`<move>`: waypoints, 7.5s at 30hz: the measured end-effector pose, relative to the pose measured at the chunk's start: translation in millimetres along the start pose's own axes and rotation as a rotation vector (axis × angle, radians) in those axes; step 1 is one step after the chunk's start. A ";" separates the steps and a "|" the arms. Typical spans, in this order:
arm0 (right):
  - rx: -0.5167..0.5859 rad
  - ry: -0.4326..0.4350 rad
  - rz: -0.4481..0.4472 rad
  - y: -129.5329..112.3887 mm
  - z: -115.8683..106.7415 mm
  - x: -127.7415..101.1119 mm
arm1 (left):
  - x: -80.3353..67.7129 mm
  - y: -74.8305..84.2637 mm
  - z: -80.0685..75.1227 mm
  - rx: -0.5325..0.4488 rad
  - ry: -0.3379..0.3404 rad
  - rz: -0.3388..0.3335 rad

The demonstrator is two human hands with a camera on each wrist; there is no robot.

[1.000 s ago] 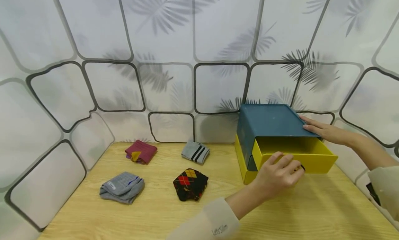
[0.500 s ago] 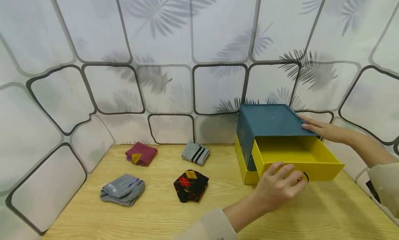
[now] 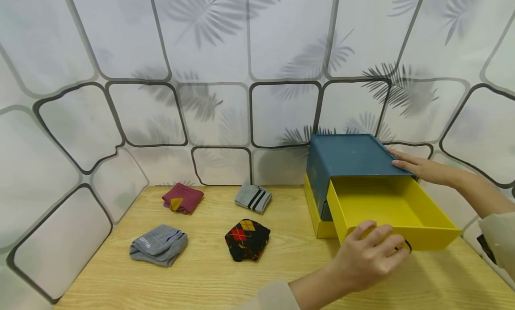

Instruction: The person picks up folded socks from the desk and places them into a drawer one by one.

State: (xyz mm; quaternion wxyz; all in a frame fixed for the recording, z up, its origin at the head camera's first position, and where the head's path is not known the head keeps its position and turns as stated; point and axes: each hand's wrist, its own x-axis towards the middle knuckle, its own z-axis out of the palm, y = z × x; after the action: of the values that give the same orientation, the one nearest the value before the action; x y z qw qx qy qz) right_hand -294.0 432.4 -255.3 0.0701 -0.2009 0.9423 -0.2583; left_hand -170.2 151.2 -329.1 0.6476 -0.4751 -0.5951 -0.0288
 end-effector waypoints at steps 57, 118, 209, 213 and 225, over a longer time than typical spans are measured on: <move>0.007 -0.038 0.038 -0.1 -5.5 2.5 | -190.7 -159.6 -78.6 -0.342 -1.318 -1.173; -0.008 -0.016 0.005 8.2 -1.2 1.7 | -236.8 -160.2 -81.3 -1.242 -0.894 -1.418; -0.013 -0.010 0.029 4.2 2.1 3.8 | 34.6 -73.9 3.8 -1.120 -0.728 -1.510; -0.028 -0.009 0.037 4.8 2.3 4.5 | 37.3 -65.3 4.1 -0.895 -0.876 -1.216; -0.037 -0.007 0.046 7.0 -1.3 5.6 | 57.6 -57.0 25.2 -0.667 -1.160 -1.053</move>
State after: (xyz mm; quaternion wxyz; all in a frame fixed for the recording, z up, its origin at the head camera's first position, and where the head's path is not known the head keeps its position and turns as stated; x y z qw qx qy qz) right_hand -301.8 436.2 -258.0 0.0757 -0.1813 0.9511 -0.2384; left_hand -206.6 166.8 -254.0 -0.0315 -0.2419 -0.9365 -0.2519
